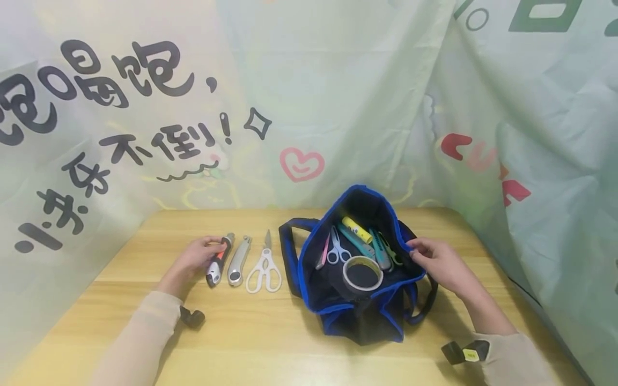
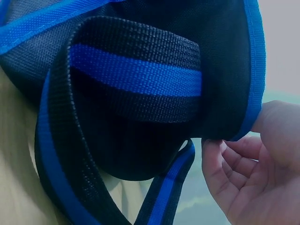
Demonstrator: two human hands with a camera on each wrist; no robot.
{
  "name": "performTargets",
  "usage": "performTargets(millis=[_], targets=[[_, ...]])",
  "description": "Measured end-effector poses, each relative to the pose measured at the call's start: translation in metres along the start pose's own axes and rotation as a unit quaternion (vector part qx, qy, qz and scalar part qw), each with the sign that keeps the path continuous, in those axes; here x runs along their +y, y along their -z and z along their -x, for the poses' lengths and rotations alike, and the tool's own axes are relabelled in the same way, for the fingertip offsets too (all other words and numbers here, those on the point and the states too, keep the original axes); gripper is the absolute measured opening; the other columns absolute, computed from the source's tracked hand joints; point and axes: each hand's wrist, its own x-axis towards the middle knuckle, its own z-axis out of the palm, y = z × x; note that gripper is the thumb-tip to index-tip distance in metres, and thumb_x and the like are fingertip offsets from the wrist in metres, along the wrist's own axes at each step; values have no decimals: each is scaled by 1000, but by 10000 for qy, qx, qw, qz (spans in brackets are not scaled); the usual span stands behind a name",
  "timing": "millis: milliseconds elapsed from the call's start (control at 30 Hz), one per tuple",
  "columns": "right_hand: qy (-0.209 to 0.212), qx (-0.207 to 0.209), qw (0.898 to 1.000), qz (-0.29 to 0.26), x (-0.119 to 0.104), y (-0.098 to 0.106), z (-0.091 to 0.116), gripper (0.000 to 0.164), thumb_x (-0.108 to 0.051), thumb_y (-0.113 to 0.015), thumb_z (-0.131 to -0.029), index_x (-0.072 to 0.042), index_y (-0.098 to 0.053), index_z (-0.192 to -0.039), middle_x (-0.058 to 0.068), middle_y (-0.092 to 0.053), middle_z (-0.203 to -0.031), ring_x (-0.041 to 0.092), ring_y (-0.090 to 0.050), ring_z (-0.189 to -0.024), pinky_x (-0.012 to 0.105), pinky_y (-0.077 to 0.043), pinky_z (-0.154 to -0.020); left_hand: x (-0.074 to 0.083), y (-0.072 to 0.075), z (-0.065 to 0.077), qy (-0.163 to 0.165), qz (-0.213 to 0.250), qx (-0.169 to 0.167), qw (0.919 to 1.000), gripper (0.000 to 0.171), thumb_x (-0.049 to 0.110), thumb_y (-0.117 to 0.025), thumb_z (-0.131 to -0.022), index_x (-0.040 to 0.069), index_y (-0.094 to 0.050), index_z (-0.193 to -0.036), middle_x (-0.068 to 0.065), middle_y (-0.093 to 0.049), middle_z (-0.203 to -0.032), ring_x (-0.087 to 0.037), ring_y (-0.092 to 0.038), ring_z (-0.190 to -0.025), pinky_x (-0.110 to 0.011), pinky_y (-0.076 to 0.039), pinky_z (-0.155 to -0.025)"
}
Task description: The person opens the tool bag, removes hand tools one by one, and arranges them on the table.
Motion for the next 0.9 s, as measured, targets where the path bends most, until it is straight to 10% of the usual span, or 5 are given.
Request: performTargets(millis=[400, 900], targets=[[-27, -47, 10000, -3, -2, 3, 1, 31, -13, -55, -100, 8, -60, -121, 16, -67, -106, 6, -57, -83, 23, -49, -68, 3, -1, 3, -134, -930, 400, 9948, 50, 18, -65, -93, -1, -49, -136, -27, -57, -119, -25, -63, -81, -35, -57, -68], [-68, -13, 10000, 29, -2, 2, 1, 31, -14, -55, -100, 7, -60, -121, 16, -67, -106, 7, -57, -85, 23, -48, -69, 1, -3, 4, -778, -2810, 938, 9520, 43, 28, -66, -93, -1, -61, -124, -23, -65, -113, -21, -64, -79, -31, -54, -67]])
